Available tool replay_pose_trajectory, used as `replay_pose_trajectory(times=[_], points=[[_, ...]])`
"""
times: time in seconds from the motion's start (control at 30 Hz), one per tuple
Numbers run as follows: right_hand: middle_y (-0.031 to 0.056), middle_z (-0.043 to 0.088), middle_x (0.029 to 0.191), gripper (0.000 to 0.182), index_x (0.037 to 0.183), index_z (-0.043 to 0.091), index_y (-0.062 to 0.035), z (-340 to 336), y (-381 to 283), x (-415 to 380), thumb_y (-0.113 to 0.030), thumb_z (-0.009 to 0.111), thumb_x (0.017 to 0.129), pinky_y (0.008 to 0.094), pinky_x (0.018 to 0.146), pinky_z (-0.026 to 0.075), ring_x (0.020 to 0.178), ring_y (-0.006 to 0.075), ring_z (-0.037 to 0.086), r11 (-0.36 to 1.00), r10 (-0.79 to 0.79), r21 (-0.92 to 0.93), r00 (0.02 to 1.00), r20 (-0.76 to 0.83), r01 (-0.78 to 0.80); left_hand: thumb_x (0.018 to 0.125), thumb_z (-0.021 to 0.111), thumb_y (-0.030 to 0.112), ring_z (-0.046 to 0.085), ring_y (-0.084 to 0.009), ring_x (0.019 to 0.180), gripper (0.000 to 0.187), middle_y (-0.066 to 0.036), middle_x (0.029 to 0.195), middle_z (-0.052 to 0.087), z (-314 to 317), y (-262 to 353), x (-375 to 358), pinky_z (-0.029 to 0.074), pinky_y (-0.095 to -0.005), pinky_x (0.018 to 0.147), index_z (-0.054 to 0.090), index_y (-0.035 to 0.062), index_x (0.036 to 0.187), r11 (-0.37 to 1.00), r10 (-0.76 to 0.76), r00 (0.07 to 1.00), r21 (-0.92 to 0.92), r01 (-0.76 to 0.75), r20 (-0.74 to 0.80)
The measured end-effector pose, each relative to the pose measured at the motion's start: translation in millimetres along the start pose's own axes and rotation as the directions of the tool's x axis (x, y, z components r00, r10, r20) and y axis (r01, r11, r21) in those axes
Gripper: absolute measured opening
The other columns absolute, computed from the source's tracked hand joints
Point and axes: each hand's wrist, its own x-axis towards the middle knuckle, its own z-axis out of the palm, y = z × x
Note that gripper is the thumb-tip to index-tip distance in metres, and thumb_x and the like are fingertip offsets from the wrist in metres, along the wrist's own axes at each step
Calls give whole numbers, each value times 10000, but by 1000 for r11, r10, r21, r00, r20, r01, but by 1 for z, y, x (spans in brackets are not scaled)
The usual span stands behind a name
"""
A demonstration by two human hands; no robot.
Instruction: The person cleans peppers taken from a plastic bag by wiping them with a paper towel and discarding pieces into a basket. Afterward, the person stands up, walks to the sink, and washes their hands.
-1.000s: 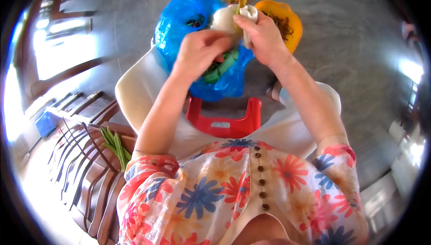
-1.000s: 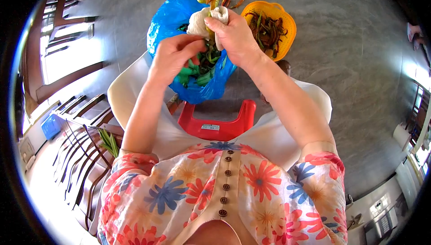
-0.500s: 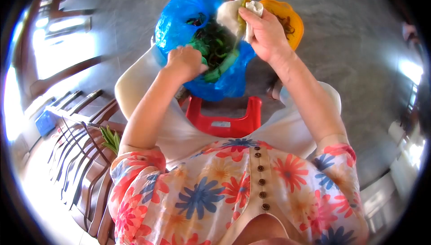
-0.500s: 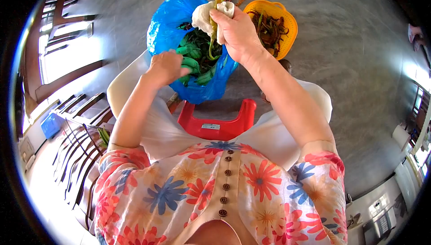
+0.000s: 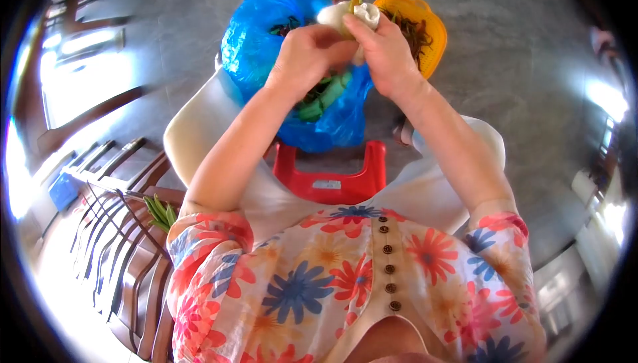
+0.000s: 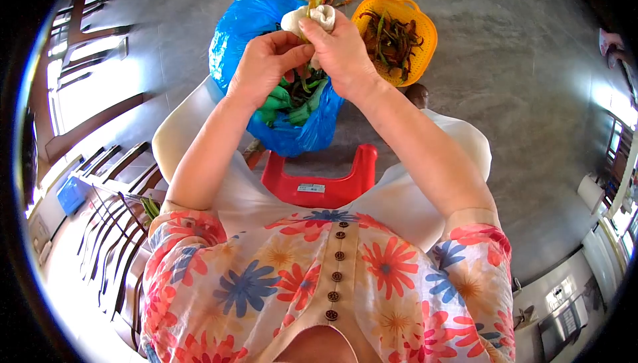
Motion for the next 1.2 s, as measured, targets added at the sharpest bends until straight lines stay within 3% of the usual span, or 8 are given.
replay_pose_trajectory(times=[0.23,0.33,0.6,0.7,0.8,0.9,1.0,1.2], points=[[26,576,841,335,989,548,-11,6,7,4,-308,573,835,231,623,426,727,82,519,997,64,53,996,-54,-61,745,669,130,501,-66,506,194,-11,624,573,8,-19,3,389,-217,457,589,-18,841,952,151,988,273,-139,-24],[21,577,847,344,996,553,-24,6,3,14,-329,568,838,234,617,410,721,73,507,1000,8,12,1000,14,-8,735,679,127,495,-64,495,206,-13,629,578,-1,-24,8,384,-212,444,586,-23,841,951,265,956,196,-238,-126],[-16,515,856,313,1047,528,-58,-2,-11,2,-324,510,884,199,668,352,729,56,420,994,107,-51,919,379,-95,795,635,131,490,-54,534,145,-14,651,586,-15,-15,6,375,-192,476,610,-6,835,980,131,974,-123,-155,-184],[-23,499,814,302,1037,530,-53,-12,-1,11,-317,488,896,193,644,342,690,61,411,1000,12,10,946,323,-16,811,621,142,476,-48,523,148,-6,641,576,-15,-5,1,366,-188,470,618,-4,840,926,78,986,-357,-126,-146],[-28,488,769,314,1036,528,-41,-6,-7,9,-320,483,899,188,594,338,649,64,407,986,88,101,935,343,-130,818,612,149,451,-34,513,152,3,644,574,-14,-5,2,349,-180,466,621,2,856,955,104,992,-270,-120,-72],[-34,479,725,320,1015,540,-27,-8,0,8,-320,485,899,193,551,340,627,55,406,982,73,-190,930,361,-3,818,608,156,472,-44,548,159,3,668,590,-13,-20,8,388,-200,502,619,4,864,946,311,949,107,-305,-50],[-36,480,710,319,980,556,-20,-6,-4,3,-321,489,897,202,536,351,626,43,404,947,44,-311,929,368,78,812,610,156,501,-61,600,162,-2,695,606,-6,-24,5,430,-232,556,615,4,869,878,439,898,222,-425,-17],[-12,532,747,339,938,567,0,0,3,7,-331,517,882,221,585,399,673,53,460,970,-100,-209,987,127,125,807,612,157,485,-53,544,156,-6,645,578,1,-11,-1,406,-225,499,617,1,802,922,253,967,292,-252,37]])
